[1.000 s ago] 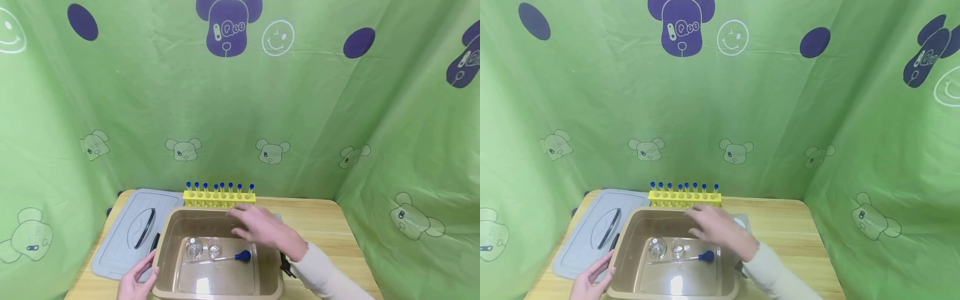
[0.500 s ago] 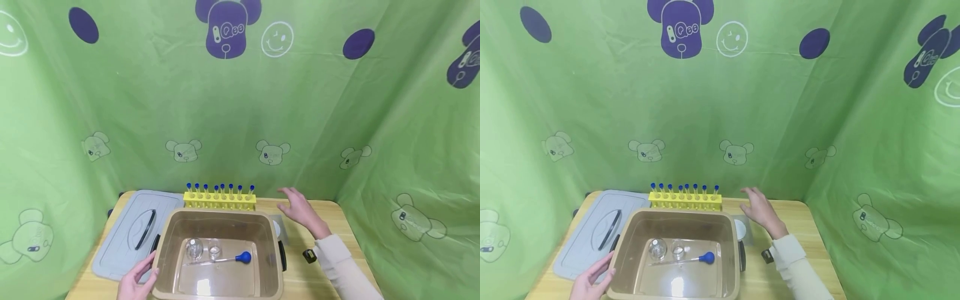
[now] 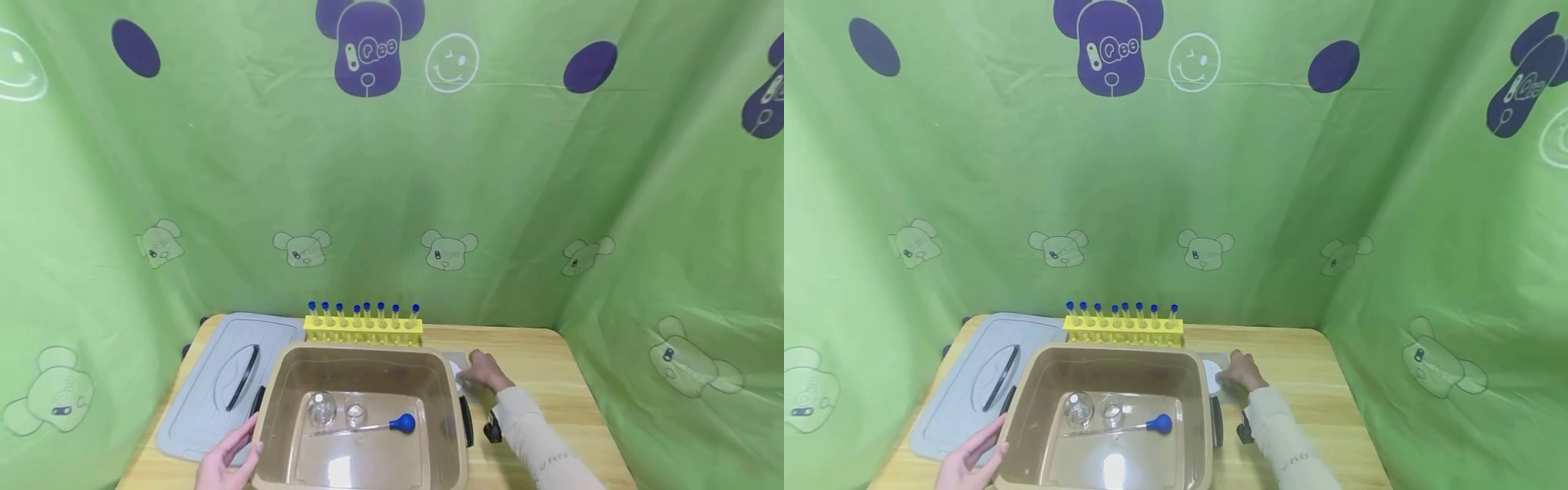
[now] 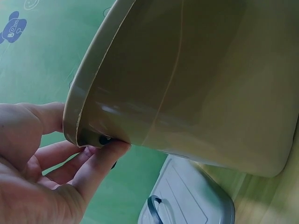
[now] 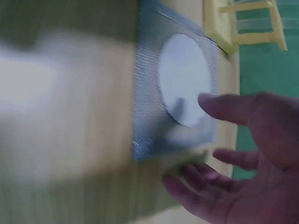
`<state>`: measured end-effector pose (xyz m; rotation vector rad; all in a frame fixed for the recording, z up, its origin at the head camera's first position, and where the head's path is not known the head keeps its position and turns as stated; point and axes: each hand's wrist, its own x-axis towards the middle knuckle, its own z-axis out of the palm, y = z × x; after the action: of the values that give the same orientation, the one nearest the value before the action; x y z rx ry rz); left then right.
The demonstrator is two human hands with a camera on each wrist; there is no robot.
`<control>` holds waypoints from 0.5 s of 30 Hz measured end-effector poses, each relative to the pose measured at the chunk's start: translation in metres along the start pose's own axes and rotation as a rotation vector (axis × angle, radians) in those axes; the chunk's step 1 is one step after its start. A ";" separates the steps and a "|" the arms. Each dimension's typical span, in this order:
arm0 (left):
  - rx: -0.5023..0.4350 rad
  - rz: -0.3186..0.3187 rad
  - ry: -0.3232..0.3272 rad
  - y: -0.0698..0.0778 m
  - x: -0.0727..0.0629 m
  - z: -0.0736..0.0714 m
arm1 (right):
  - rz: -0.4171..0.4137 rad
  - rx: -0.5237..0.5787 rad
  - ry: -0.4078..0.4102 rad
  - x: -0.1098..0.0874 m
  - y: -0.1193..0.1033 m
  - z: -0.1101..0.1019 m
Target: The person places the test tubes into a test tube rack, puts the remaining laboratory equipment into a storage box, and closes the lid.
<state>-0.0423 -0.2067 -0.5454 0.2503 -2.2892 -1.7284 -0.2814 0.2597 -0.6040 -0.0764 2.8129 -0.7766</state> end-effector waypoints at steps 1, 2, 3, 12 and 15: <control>0.005 -0.005 0.001 0.000 0.000 0.000 | 0.025 0.015 0.008 -0.001 0.001 0.003; 0.009 -0.015 0.003 0.001 0.000 0.000 | 0.043 0.028 0.017 -0.001 0.000 0.006; 0.015 -0.025 0.005 0.001 0.001 0.000 | 0.055 0.031 0.031 -0.001 -0.001 0.008; 0.038 -0.010 0.014 -0.001 0.002 -0.001 | 0.119 -0.096 0.036 0.005 -0.012 0.025; 0.044 -0.016 0.015 -0.001 0.002 0.000 | 0.125 -0.124 0.017 0.006 -0.016 0.026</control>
<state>-0.0444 -0.2082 -0.5463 0.2893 -2.3223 -1.6799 -0.2819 0.2319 -0.6185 0.0859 2.8477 -0.5770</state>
